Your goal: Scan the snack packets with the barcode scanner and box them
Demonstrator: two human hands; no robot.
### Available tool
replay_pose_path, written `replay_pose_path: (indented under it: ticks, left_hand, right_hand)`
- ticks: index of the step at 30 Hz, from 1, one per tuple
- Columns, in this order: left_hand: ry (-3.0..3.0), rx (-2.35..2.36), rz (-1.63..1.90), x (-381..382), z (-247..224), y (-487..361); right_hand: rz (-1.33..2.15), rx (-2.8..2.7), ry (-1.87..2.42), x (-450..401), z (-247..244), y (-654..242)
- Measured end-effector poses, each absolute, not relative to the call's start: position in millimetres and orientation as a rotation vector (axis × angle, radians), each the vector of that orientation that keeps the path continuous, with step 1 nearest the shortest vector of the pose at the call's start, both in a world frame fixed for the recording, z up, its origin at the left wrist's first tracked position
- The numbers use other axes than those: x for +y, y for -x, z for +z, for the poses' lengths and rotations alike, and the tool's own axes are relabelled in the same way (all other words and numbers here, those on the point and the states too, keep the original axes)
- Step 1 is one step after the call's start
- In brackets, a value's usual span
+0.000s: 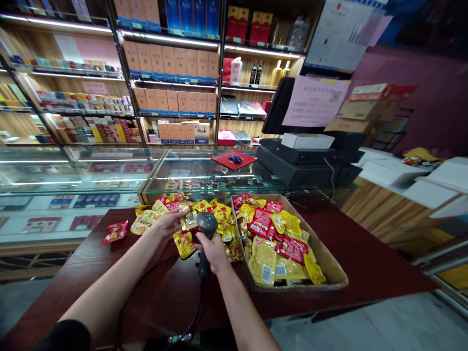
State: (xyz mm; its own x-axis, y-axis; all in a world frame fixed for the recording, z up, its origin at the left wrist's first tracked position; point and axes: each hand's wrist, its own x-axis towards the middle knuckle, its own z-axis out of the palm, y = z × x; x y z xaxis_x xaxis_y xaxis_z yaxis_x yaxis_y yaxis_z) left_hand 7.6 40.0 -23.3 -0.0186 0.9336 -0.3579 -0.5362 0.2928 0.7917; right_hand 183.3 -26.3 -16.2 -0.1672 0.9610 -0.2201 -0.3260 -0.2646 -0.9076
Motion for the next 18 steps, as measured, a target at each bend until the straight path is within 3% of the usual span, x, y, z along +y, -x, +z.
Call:
replay_pose_path:
  ticks: [18]
  left_hand:
    - [-0.535, 1.324, 1.147, 80.1, -10.4, 2.5]
  right_hand:
    - [1.682, -1.129, 1.106, -53.1, -3.7, -166.8]
